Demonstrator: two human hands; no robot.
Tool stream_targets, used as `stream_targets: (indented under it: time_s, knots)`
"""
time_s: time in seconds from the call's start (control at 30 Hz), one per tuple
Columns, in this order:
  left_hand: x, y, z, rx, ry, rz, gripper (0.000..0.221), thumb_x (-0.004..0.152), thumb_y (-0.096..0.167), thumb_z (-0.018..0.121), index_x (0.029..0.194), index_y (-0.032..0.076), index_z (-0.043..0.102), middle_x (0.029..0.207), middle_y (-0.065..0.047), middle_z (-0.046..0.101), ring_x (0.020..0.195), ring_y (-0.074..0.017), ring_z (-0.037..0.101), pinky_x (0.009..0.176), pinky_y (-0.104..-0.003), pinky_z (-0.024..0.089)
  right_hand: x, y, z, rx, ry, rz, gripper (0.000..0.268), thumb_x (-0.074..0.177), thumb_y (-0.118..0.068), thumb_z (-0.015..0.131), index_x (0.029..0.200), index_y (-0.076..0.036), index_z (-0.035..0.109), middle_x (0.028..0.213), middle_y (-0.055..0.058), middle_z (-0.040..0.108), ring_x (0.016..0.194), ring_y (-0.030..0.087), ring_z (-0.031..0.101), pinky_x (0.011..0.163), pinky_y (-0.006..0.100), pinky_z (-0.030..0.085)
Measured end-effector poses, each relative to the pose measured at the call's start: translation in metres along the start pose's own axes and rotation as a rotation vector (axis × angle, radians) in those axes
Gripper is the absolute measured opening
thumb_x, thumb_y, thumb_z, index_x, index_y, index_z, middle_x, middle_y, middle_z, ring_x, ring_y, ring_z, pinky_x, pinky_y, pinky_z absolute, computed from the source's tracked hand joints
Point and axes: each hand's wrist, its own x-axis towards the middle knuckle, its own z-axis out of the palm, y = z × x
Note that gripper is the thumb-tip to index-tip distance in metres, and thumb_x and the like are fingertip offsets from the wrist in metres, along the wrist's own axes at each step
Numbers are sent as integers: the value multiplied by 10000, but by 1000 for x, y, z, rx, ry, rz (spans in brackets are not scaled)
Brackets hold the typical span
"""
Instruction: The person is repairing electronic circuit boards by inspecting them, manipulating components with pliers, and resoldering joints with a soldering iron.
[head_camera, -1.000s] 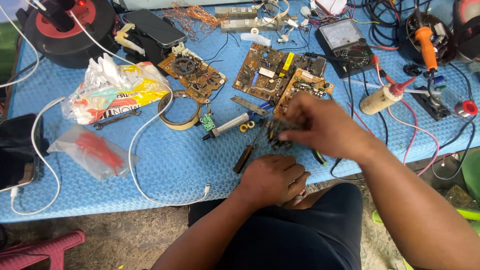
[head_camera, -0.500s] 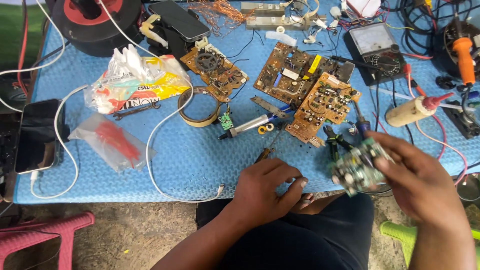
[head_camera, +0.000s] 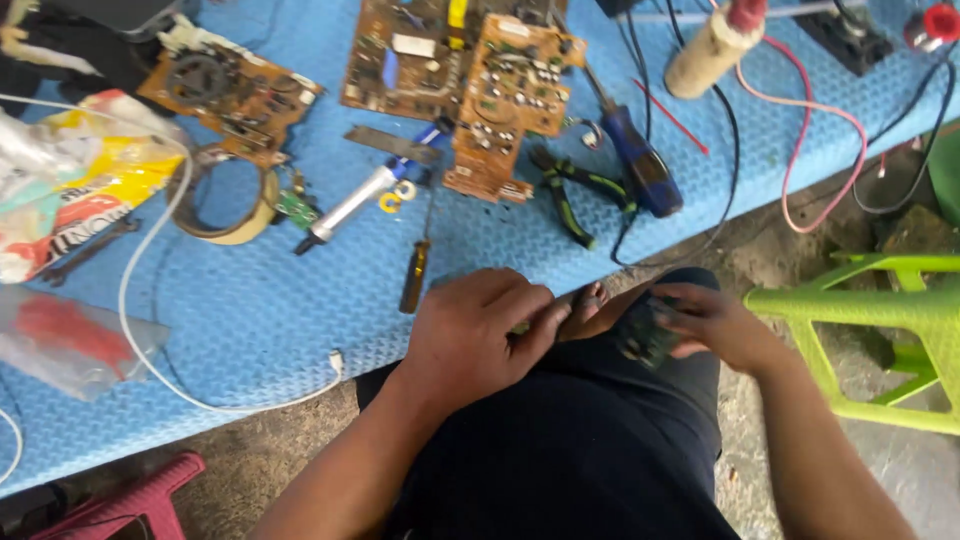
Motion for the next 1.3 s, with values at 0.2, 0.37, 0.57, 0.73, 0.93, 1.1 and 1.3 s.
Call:
stream_targets:
  time_s: [0.2, 0.37, 0.57, 0.73, 0.93, 1.1, 1.3]
  knots:
    - [-17, -8, 55, -334, -749, -318, 316, 1013, 241, 524, 967, 48, 771, 873, -211, 772, 884, -468, 732, 790, -552, 604, 100, 50, 56, 254, 84, 11, 509, 930, -134, 765, 1420, -60, 649, 1249, 355, 655, 893, 413, 759, 799, 521, 639]
    - [-12, -43, 69, -201, -999, -791, 492, 1043, 191, 363, 1212, -148, 677, 1185, -464, 682, 1290, -583, 587, 1105, -658, 417, 146, 75, 82, -107, 165, -52, 558, 813, -302, 868, 1343, -209, 720, 1201, 195, 721, 1126, 399, 696, 899, 527, 600]
    - [-51, -82, 95, -119, -1077, -721, 477, 944, 375, 393, 1169, 54, 663, 1179, -270, 674, 1260, -442, 600, 1065, -567, 449, 263, 150, 99, -1213, -127, -244, 705, 668, -442, 901, 1333, -468, 670, 1579, -15, 523, 1305, 302, 628, 1025, 473, 612]
    - [-68, -109, 115, -23, -1106, -665, 472, 854, 541, 421, 1131, 236, 652, 1173, -96, 669, 1233, -315, 613, 1028, -486, 478, 230, 101, 81, -1677, -263, -456, 542, 960, -455, 641, 1474, -391, 479, 1507, -60, 541, 1490, 224, 410, 1123, 404, 532]
    - [-97, -136, 139, 76, -1169, -572, 481, 734, 761, 462, 1080, 479, 641, 1166, 136, 666, 1198, -147, 633, 980, -378, 518, 143, 61, 94, 23, 160, -38, 513, 891, -334, 773, 1350, -127, 677, 1236, 184, 714, 1175, 385, 677, 972, 521, 581]
    - [-140, -137, 158, 164, -1162, -515, 498, 645, 926, 494, 1042, 662, 635, 1160, 311, 667, 1171, -21, 649, 944, -297, 550, 124, 53, 91, -228, 128, -291, 527, 948, -417, 658, 1414, -169, 676, 1300, 215, 711, 1282, 447, 606, 1091, 581, 486]
    - [-8, -6, -20, -191, -1129, -414, 437, 950, 485, 595, 1194, 171, 776, 1199, -99, 779, 1100, -317, 716, 923, -438, 516, -5, 6, 75, -335, -250, -512, 180, 867, -243, 743, 1000, -162, 834, 845, -85, 794, 857, 41, 680, 821, 246, 514]
